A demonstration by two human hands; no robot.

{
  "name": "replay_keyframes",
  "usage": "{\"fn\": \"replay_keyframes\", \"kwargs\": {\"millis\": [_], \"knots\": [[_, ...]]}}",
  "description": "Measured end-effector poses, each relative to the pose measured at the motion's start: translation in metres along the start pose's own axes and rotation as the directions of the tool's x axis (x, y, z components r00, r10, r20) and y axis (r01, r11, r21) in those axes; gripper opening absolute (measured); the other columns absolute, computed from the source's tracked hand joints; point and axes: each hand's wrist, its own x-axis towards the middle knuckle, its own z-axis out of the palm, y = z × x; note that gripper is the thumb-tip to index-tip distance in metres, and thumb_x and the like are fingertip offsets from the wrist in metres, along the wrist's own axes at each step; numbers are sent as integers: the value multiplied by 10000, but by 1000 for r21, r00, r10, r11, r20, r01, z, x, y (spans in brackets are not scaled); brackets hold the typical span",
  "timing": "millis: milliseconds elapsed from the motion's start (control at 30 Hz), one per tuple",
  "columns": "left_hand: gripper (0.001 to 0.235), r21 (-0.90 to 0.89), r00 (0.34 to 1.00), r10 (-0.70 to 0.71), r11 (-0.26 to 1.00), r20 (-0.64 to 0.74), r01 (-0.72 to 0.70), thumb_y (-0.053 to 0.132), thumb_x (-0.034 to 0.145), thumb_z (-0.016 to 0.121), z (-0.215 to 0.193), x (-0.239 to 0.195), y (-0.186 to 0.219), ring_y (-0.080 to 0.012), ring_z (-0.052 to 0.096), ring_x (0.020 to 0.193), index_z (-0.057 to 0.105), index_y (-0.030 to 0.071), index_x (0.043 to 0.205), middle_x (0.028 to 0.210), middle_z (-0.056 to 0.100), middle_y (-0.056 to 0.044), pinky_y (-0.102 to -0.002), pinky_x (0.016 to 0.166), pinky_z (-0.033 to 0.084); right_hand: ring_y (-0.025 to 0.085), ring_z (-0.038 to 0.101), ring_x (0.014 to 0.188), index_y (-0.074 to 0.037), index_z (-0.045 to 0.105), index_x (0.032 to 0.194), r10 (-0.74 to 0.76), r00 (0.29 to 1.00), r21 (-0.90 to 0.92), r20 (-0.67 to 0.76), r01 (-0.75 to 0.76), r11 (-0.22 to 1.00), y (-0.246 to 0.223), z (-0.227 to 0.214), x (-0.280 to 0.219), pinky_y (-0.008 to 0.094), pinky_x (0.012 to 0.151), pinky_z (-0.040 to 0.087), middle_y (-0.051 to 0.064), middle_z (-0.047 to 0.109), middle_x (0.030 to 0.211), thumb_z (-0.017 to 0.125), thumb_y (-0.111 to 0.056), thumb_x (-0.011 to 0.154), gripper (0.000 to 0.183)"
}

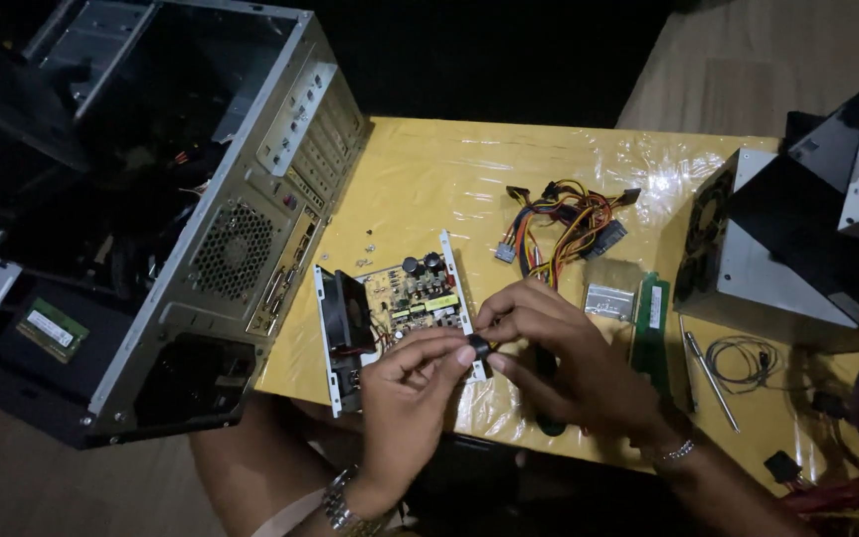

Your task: The person cleans a computer power supply unit by first using a screwdriver to remove screws and then using a brush to dust off the internal components and fan.

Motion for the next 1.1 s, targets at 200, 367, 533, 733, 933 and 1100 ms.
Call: {"fn": "replay_keyframes", "kwargs": {"millis": [200,367,533,733,933,1100], "knots": [[127,20,994,53,999,-94,-51,73,872,762,6,-3,-6,-201,761,893,806,-1,965,957,796,-134,-263,781,652,223,579,930,-61,657,957,-25,1000,-65,-13,24,998,2,5,-2,365,808,464,76,647,986,613,-217,984,164],[183,174,980,194,968,-47,-183,117,899,737,5,-8,-4,-215,748,953,787,22,1046,1019,782,-126,-281,846,645,278,646,844,-45,550,906,-216,974,-319,-66,184,930,15,14,-9,358,667,548,148,679,971,735,-41,904,185],[209,117,996,83,990,-21,-80,149,882,763,-1,-6,-9,-151,747,909,807,33,1050,1065,790,-115,-184,687,601,273,655,844,-39,567,998,-232,971,-354,-49,201,914,18,14,-11,363,680,566,135,688,993,791,-12,863,263],[189,105,994,103,990,-38,-98,119,880,758,2,-7,-11,-183,747,953,802,22,1036,1044,774,-121,-230,755,654,284,689,968,-40,723,928,-73,997,-206,-15,69,976,14,4,-10,412,832,597,116,745,1069,713,-56,870,61],[189,61,988,152,987,-18,-150,98,905,732,1,-7,-13,-194,752,927,785,-16,1047,1055,753,-148,-231,749,648,281,696,916,-31,733,979,-38,999,-62,-39,35,997,-1,-2,1,406,819,555,121,765,1028,630,-145,947,157],[152,12,985,162,987,-66,-161,41,880,755,4,-7,-14,-218,759,941,789,-15,1017,1025,767,-153,-271,851,651,261,698,907,-37,750,1012,-14,999,-60,-41,12,998,6,2,1,395,806,567,120,766,996,648,-146,931,170]]}}
